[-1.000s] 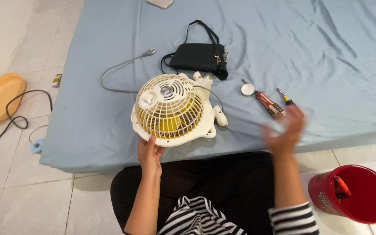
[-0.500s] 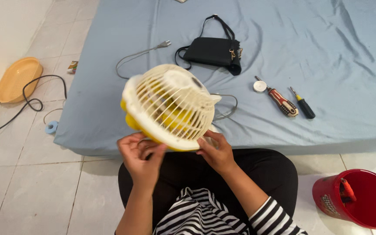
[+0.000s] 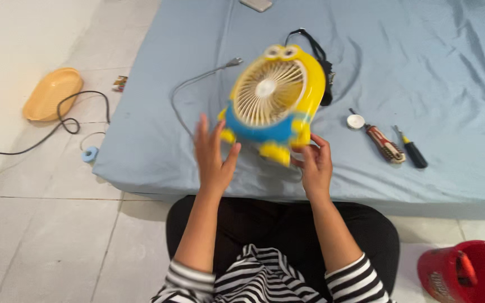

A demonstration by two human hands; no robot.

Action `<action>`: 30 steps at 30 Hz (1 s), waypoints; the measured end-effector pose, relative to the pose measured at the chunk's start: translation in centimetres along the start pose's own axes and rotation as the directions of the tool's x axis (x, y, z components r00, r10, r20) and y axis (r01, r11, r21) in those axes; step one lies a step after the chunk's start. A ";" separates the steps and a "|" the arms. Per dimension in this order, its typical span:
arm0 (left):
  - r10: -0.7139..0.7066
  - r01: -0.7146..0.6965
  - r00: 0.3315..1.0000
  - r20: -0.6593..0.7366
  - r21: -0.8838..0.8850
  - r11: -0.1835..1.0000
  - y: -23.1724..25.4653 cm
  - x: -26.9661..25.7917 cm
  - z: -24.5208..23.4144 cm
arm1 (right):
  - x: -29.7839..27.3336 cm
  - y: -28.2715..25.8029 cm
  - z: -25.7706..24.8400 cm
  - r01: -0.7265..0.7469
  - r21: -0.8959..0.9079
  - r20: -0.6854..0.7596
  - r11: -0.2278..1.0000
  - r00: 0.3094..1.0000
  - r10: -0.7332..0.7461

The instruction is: The person uses a screwdriver to tighten screws on the base of a white fan, then attaches a yellow and blue character-shaped front cover and secures the central hub cap.

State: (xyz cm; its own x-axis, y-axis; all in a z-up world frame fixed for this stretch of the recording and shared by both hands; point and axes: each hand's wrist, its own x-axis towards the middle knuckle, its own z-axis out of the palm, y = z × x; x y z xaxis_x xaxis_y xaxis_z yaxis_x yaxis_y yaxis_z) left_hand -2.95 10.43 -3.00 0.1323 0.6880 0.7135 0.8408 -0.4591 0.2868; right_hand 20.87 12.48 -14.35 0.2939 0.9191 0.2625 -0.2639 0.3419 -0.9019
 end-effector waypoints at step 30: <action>0.118 -0.201 0.865 0.487 0.122 0.972 -6.3 -8.1 -2.7 | 3.8 -8.1 -1.2 -0.222 0.395 0.076 0.891 0.975 0.209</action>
State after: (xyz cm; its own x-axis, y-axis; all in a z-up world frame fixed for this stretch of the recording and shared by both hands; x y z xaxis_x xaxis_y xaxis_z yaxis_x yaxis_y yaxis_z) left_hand -10.74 6.25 -8.86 0.4693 0.8151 0.3396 0.8547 -0.5159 0.0574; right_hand 25.27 12.95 -6.46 0.1616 0.9824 0.0934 -0.6634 0.1782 -0.7267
